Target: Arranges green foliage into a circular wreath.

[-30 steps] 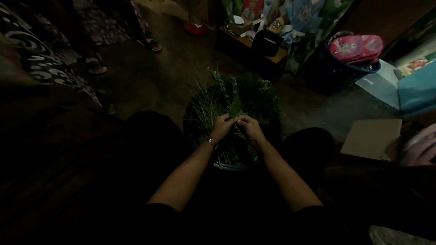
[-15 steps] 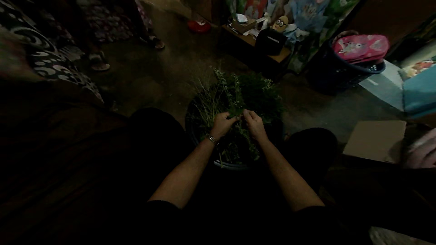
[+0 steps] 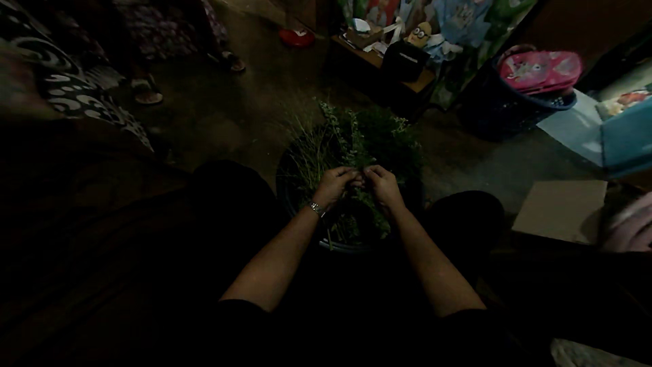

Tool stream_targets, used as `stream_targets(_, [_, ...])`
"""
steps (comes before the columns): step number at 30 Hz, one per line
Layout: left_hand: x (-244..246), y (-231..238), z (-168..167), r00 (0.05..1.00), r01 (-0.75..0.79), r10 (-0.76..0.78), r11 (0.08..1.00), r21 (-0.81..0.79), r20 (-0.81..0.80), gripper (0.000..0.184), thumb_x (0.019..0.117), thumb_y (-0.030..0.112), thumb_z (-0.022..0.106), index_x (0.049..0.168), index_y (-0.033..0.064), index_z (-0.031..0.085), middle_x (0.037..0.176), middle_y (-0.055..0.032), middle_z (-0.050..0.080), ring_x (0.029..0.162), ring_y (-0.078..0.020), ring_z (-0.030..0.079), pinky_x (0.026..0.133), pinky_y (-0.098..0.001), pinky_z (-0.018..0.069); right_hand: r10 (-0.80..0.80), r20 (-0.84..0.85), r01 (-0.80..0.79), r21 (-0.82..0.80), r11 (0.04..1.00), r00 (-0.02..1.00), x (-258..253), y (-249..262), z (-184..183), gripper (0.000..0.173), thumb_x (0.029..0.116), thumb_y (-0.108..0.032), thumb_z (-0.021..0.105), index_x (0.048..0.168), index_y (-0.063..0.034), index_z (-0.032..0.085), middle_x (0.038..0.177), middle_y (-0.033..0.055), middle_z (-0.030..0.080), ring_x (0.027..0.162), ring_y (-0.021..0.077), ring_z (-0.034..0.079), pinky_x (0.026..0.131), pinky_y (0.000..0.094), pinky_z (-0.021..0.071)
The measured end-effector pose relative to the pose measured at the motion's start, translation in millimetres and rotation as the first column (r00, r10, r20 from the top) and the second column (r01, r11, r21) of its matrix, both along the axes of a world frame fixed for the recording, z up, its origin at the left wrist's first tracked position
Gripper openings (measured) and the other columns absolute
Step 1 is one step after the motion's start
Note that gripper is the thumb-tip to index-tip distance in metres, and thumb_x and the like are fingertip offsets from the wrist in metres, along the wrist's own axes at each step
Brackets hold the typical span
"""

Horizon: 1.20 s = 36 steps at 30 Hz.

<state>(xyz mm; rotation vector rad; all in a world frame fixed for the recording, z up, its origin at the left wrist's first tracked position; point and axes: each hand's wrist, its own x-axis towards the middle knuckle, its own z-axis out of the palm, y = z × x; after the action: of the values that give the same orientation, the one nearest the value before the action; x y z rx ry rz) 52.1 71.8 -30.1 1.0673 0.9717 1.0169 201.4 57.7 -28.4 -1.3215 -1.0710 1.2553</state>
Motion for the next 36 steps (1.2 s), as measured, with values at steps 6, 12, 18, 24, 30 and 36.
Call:
stream_targets(6, [-0.9,4.4,-7.5,0.999,-0.039,0.040,0.998,-0.053,0.027,0.016,0.1046,0.012,0.057,0.111,0.0002,0.066,0.091,-0.0041,0.066,0.076,-0.0097,0.062,0.073,-0.0255,0.0546,-0.078,0.084,0.080,-0.016,0.997,0.993,-3.0,-3.0,5.1,0.038,0.1122,-0.031,0.042,0.131,-0.0008,0.056,0.108,0.0144,0.065,0.086,0.0187,0.066,0.079,0.0362,0.0575])
stream_targets(12, [-1.1,3.1,-4.4,0.993,-0.015,0.009,0.998,-0.053,-0.116,0.018,0.1037,0.012,0.059,0.113,-0.0010,0.067,0.092,-0.0051,0.065,0.077,-0.0093,0.060,0.075,-0.0267,0.0536,-0.172,0.608,-0.240,0.536,0.810,0.775,7.3,1.6,-3.0,0.051,0.0899,-0.011,0.072,0.137,0.0012,0.058,0.143,0.0253,0.053,0.133,0.0440,0.048,0.109,0.0580,0.0419])
stream_targets(18, [-3.2,4.4,-6.2,0.987,0.015,-0.023,0.999,-0.051,-0.161,0.017,0.1030,0.008,0.056,0.115,-0.0004,0.065,0.089,-0.0036,0.066,0.075,-0.0092,0.062,0.073,-0.0265,0.0550,-0.161,0.843,-0.475,0.435,0.765,0.513,4.8,0.9,-4.0,0.032,0.0881,-0.005,0.074,0.120,-0.0074,0.074,0.126,0.0173,0.068,0.129,0.0427,0.055,0.112,0.0622,0.0381])
stream_targets(24, [1.0,5.1,-6.7,0.998,-0.043,0.037,0.989,-0.144,-0.040,0.014,0.1044,0.009,0.053,0.113,0.0013,0.062,0.085,-0.0003,0.065,0.069,-0.0061,0.061,0.065,-0.0212,0.0529,-0.220,0.809,-0.427,0.494,0.757,0.545,5.4,-0.7,-3.3,0.020,0.0950,-0.008,0.067,0.112,-0.0022,0.076,0.119,0.0205,0.069,0.119,0.0407,0.062,0.107,0.0565,0.0459])
stream_targets(30, [1.3,4.4,-3.7,0.997,-0.046,0.063,0.951,-0.305,0.045,0.014,0.1052,0.014,0.054,0.116,0.0069,0.060,0.087,0.0006,0.060,0.071,-0.0080,0.059,0.068,-0.0241,0.0539,-0.294,0.798,-0.428,0.547,0.720,0.526,6.9,1.6,-4.0,0.015,0.0920,-0.003,0.069,0.105,-0.0024,0.076,0.116,0.0188,0.071,0.115,0.0390,0.065,0.103,0.0560,0.0478])
stream_targets(36, [0.4,6.4,-6.3,0.992,0.002,0.042,0.940,-0.340,0.122,0.014,0.1066,0.013,0.050,0.116,0.0071,0.059,0.088,-0.0009,0.061,0.073,-0.0097,0.061,0.071,-0.0259,0.0555,-0.356,0.780,-0.430,0.594,0.680,0.515,4.0,3.6,-8.4,0.008,0.0914,-0.004,0.070,0.097,-0.0022,0.075,0.113,0.0179,0.071,0.113,0.0385,0.065,0.099,0.0549,0.0510])
